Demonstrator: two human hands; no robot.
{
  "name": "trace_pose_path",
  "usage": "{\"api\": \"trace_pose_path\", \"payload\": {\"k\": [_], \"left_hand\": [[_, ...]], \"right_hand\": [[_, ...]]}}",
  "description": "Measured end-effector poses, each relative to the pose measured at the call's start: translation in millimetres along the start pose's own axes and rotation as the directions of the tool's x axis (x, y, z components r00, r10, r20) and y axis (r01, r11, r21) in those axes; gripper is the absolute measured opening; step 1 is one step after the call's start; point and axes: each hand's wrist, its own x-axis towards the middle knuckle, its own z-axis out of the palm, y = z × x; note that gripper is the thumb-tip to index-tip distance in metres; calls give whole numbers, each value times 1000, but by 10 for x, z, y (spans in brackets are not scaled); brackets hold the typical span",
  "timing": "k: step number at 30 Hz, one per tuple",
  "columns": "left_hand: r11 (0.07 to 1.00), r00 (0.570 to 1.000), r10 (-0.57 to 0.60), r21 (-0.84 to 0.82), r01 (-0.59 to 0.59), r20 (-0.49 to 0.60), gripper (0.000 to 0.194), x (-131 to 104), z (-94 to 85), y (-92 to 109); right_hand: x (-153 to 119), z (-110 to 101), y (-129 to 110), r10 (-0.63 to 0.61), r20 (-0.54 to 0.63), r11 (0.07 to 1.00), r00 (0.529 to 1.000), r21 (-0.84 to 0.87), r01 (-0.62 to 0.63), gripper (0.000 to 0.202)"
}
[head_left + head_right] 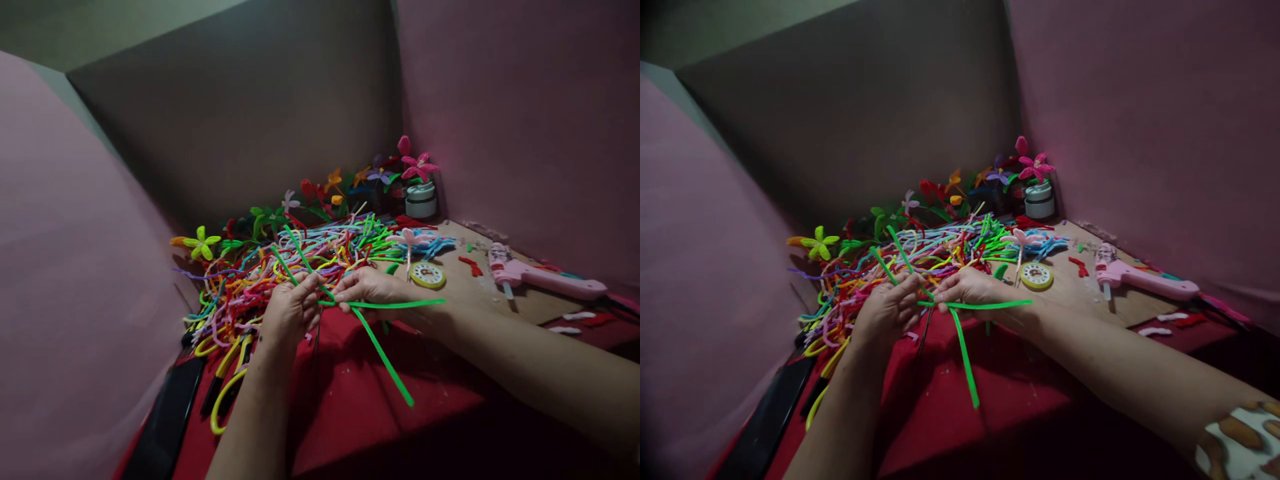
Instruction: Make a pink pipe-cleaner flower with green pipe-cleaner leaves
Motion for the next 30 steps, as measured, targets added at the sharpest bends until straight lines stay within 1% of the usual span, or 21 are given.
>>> {"api": "trace_pose_path", "payload": {"k": [2, 4, 6, 8, 10, 11, 12, 14, 17, 19, 21, 24, 26, 28, 30], "left_hand": [[999, 1000, 18, -40, -18, 3, 22, 6, 2, 7], [998, 1000, 15, -54, -14, 11, 22, 4, 15, 19], [999, 1000, 2, -51, -2, 9, 21, -1, 31, 31], [999, 1000, 4, -51, -4, 0, 20, -4, 40, 38], [998, 1000, 21, -52, -21, -13, 19, -4, 34, 40], [998, 999, 27, -50, -28, -16, 19, -3, 26, 40], [998, 999, 33, -48, -33, -14, 20, -2, 15, 40], [998, 999, 36, -49, -36, 4, 20, -2, -9, 42], [998, 999, 23, -64, -21, 26, 20, -7, -36, 54], [998, 1000, 23, -66, -22, 14, 21, -7, -49, 63], [997, 999, 49, -63, -49, -10, 22, 1, -62, 65], [994, 994, 98, -44, -100, -45, 25, 23, -85, 47], [987, 985, 158, 26, -157, -67, 27, 31, -97, 35], [963, 969, 232, 160, -216, -91, 29, 25, -105, 35], [927, 947, 292, 283, -247, -131, 29, 7, -115, 50]], "right_hand": [[-20, 7, -33, -50, -11, 986, 999, -157, 47, 9], [-30, 18, -50, -132, -18, 929, 991, -352, 117, 12], [-30, 44, -48, -246, -12, 821, 969, -534, 201, 15], [-24, 82, -27, -353, 15, 695, 936, -665, 273, 17], [-16, 120, 4, -411, 55, 604, 910, -731, 318, 17], [-14, 136, 19, -427, 66, 586, 902, -739, 332, 16], [-12, 148, 32, -433, 69, 590, 899, -732, 341, 14], [-16, 164, 44, -411, 55, 644, 910, -689, 333, 14], [-37, 162, 25, -348, -5, 743, 938, -611, 272, 18], [-53, 142, 3, -310, -35, 783, 950, -577, 234, 20], [-63, 104, -10, -257, -35, 803, 966, -564, 193, 22], [-57, 33, 0, -168, 8, 800, 986, -583, 141, 26], [-48, 2, 16, -133, 33, 795, 991, -593, 127, 27], [-46, -4, 24, -129, 46, 787, 991, -603, 131, 27], [-52, 8, 23, -141, 60, 777, 988, -612, 148, 27]]}}
